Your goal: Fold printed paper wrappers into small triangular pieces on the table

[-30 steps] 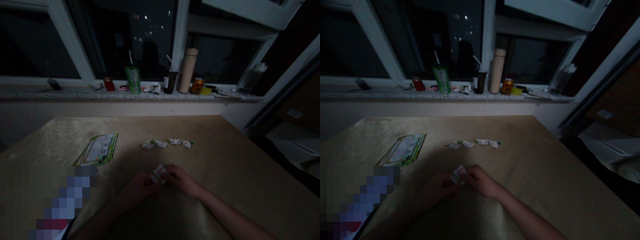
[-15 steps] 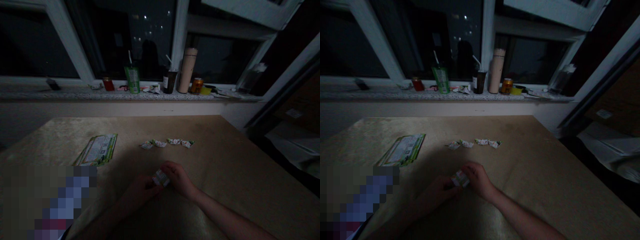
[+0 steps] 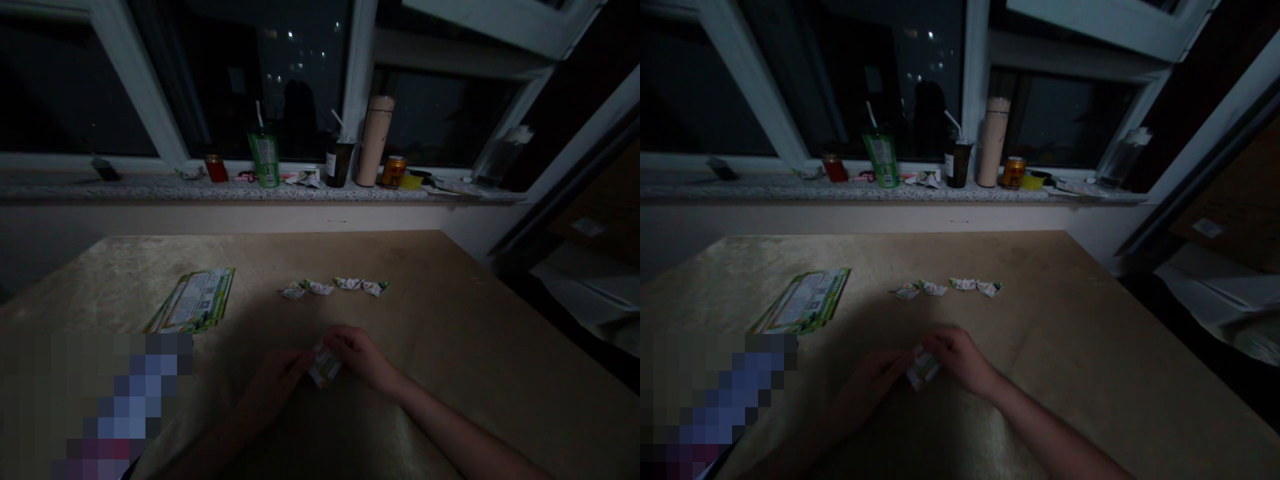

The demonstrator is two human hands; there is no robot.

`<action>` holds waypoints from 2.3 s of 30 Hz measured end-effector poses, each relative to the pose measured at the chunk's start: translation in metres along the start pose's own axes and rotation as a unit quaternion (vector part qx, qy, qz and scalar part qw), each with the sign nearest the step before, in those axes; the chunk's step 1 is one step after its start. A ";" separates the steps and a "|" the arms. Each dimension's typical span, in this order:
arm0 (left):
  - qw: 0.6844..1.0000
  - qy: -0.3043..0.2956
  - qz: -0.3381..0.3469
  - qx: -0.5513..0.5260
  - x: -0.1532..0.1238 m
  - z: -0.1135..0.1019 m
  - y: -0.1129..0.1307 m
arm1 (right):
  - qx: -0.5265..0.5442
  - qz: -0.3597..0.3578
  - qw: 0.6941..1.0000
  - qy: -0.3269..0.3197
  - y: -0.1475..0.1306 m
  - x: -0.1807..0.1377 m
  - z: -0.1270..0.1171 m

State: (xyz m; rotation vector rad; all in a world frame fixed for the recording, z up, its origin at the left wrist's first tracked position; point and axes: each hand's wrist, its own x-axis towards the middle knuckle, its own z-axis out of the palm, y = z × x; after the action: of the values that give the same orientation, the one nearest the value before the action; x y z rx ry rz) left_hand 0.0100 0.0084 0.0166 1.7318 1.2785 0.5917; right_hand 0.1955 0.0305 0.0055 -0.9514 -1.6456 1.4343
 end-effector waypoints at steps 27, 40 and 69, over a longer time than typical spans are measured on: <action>0.904 -0.009 0.279 0.324 -0.002 -0.009 -0.013 | -0.339 -0.142 0.924 -0.105 -0.002 -0.006 -0.030; 0.906 -0.018 0.252 0.339 0.005 -0.009 -0.010 | -0.301 -0.141 0.938 -0.098 -0.003 -0.005 -0.029; 0.949 0.075 0.125 0.280 0.007 -0.016 -0.016 | -0.448 -0.130 0.883 -0.053 0.001 -0.001 -0.018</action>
State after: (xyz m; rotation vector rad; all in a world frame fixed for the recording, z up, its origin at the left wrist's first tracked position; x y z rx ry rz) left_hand -0.0078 0.0224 0.0103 2.3833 1.4357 0.5415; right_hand 0.2120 0.0373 0.0060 -1.0648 -2.4746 0.4981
